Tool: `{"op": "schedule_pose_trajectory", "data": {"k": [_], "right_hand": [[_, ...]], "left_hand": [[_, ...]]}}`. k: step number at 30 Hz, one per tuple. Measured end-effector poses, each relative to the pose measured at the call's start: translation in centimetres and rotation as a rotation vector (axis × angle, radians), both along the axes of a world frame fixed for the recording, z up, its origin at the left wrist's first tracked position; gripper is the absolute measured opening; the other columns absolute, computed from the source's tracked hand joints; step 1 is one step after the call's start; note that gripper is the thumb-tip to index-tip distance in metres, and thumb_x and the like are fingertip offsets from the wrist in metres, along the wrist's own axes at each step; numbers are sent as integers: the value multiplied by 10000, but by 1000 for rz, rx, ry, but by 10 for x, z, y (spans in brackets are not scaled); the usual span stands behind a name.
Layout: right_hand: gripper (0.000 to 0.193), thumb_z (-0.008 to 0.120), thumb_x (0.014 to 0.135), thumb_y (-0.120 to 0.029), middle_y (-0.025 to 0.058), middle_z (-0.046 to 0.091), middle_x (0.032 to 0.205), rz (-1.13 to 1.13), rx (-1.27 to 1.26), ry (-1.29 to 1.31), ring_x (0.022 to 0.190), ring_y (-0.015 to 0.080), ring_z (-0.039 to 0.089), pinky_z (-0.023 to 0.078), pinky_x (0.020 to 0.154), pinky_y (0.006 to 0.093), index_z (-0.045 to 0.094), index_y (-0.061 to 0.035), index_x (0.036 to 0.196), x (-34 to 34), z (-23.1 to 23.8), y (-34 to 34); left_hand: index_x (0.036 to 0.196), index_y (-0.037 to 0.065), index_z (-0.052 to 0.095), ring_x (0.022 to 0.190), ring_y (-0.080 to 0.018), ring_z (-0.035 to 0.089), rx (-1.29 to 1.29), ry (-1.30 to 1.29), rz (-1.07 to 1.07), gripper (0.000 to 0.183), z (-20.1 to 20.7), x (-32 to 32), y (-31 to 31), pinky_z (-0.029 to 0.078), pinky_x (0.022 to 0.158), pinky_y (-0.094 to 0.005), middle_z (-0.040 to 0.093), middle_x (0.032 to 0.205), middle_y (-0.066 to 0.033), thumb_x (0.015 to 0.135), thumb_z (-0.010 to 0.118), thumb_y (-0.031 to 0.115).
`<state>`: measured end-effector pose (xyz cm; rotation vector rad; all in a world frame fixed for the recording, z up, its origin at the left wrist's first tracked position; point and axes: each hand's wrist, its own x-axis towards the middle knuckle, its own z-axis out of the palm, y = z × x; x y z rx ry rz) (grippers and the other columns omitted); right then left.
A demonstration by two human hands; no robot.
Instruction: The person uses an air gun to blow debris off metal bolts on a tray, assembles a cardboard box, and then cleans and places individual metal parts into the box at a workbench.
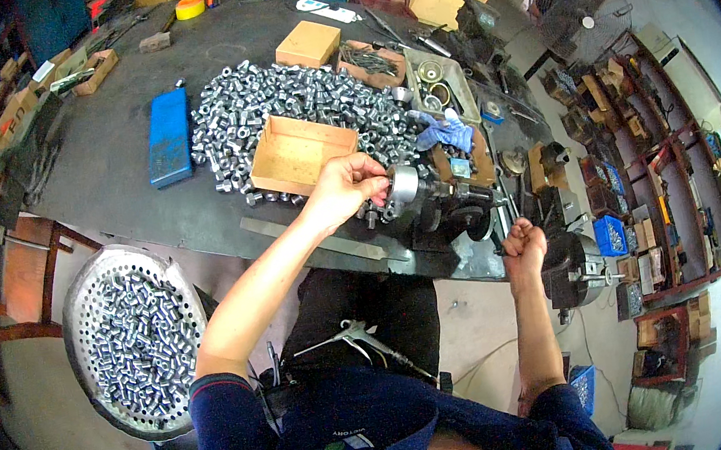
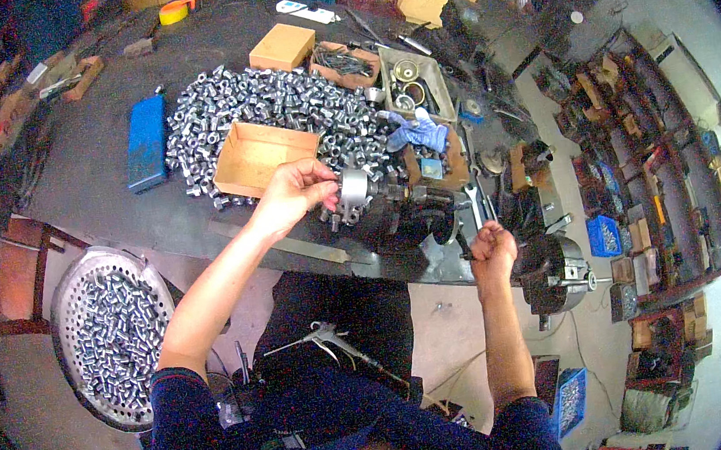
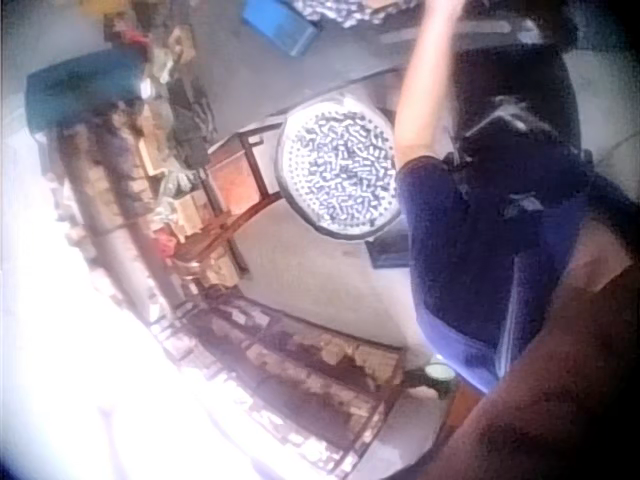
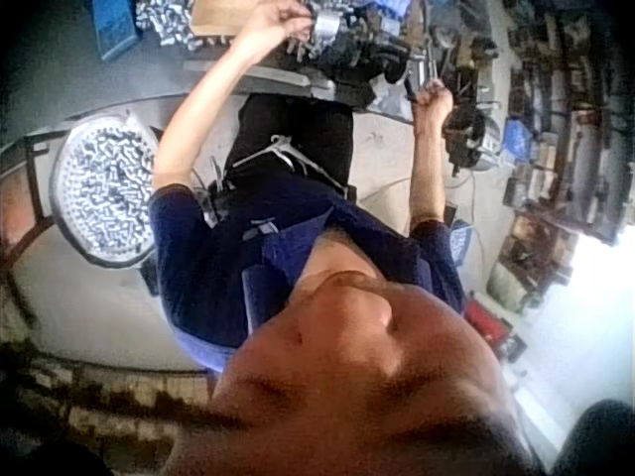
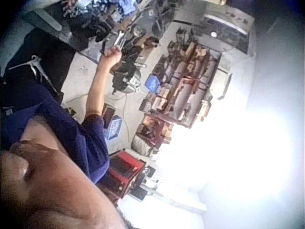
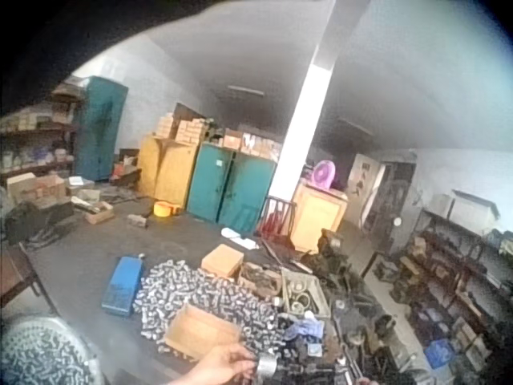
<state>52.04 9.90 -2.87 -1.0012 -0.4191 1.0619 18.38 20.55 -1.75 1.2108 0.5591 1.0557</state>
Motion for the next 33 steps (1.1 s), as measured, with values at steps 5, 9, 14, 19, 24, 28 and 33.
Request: {"op": "schedule_pose_trajectory", "data": {"k": [5, 9, 14, 19, 24, 28, 33], "right_hand": [[181, 407, 791, -167, 13, 442, 658, 98, 114, -97, 445, 69, 291, 225, 375, 209, 496, -27, 864, 11, 29, 24], [185, 414, 795, -180, 19, 433, 654, 57, 115, -57, 443, 71, 274, 222, 362, 200, 509, -32, 855, 22, 36, 65], [183, 414, 808, -175, 4, 438, 625, 6, 150, -97, 446, 73, 303, 229, 368, 208, 509, -27, 857, 30, 2, 118], [226, 415, 850, -207, -3, 493, 662, -102, 88, -321, 546, 87, 439, 339, 449, 226, 550, -30, 886, 58, -84, 132], [169, 476, 828, -186, 12, 502, 650, -226, -258, -93, 479, 100, 387, 294, 391, 220, 552, -39, 862, 15, -73, 70], [145, 462, 840, -172, 8, 456, 606, -107, -71, 85, 415, 78, 304, 211, 351, 217, 524, -42, 855, 15, -63, 26], [163, 415, 834, -166, 6, 451, 608, -35, -55, 88, 398, 68, 274, 200, 342, 198, 508, -33, 842, 9, -52, 19]], "left_hand": [[855, -12, 569, 610, -101, 569, 41, 142, 82, 162, 0, 3, -4, 475, 593, -240, 597, 700, -40, 870, 546, 147], [698, -7, 539, 514, -188, 560, 164, 497, 293, 386, 0, 14, -14, 420, 493, -340, 530, 510, -116, 899, 472, 316], [723, -11, 527, 448, -107, 503, 289, 570, 387, 378, -12, 20, -11, 408, 442, -273, 506, 505, -34, 930, 422, 287], [732, -16, 519, 451, -171, 512, 342, 586, 420, 393, -7, 25, -12, 398, 449, -321, 498, 502, -75, 931, 406, 303], [755, -19, 517, 567, -357, 547, 444, 670, 517, 385, 0, 25, -17, 405, 523, -419, 513, 576, -198, 925, 400, 305], [750, -23, 515, 602, -390, 543, 450, 692, 511, 396, 2, 24, -19, 400, 541, -439, 506, 605, -229, 924, 395, 311], [744, -29, 516, 570, -371, 534, 420, 662, 509, 411, 0, 24, -19, 394, 531, -426, 496, 591, -221, 921, 404, 325]]}}
